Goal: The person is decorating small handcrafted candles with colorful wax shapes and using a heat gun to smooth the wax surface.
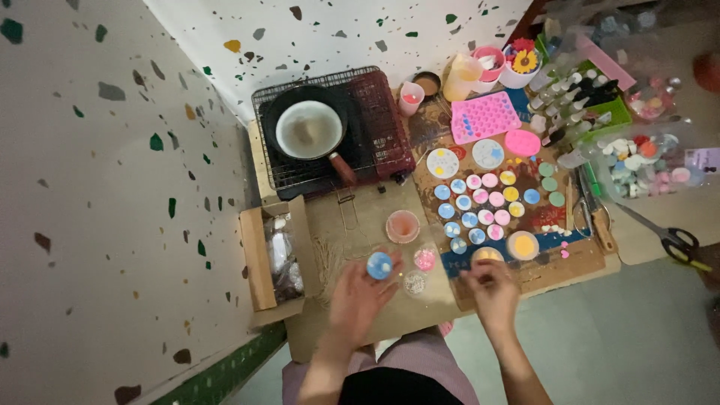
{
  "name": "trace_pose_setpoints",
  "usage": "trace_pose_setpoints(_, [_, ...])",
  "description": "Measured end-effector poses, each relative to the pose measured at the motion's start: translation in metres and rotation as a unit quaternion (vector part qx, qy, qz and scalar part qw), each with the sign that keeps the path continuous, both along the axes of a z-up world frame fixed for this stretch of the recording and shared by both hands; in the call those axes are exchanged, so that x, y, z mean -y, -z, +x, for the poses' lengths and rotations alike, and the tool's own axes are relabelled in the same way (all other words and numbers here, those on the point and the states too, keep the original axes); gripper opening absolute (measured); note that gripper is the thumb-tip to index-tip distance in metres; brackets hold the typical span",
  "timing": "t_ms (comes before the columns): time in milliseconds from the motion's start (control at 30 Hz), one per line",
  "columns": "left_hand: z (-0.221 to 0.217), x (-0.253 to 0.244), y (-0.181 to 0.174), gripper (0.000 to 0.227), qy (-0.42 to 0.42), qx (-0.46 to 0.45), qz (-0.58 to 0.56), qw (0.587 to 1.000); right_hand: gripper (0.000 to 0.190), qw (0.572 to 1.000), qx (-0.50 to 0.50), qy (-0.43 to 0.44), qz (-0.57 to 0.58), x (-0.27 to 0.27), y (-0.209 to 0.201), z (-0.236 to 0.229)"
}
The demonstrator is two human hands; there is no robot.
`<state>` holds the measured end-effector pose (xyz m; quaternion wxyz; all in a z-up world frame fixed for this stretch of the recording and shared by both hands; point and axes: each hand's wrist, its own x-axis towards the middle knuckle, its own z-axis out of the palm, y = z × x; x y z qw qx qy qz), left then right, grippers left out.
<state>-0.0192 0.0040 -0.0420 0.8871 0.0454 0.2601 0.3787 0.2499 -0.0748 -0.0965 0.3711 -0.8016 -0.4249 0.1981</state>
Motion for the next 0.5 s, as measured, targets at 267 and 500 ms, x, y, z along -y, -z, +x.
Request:
trace_pose_setpoints(267, [-0.017, -0.004, -0.042, 0.065, -0.029, -0.066, 0.005, 0.997, 0.023, 0.953, 0.182, -0.175, -0.169, -0.047, 0.069, -0.024])
trace_pose_setpoints(500, [-0.024, -0.001, -0.046, 0.064, -0.034, -0.047, 0.051, 0.997, 0.013, 0.944, 0.211, -0.201, -0.154, -0.066, 0.117, -0.031])
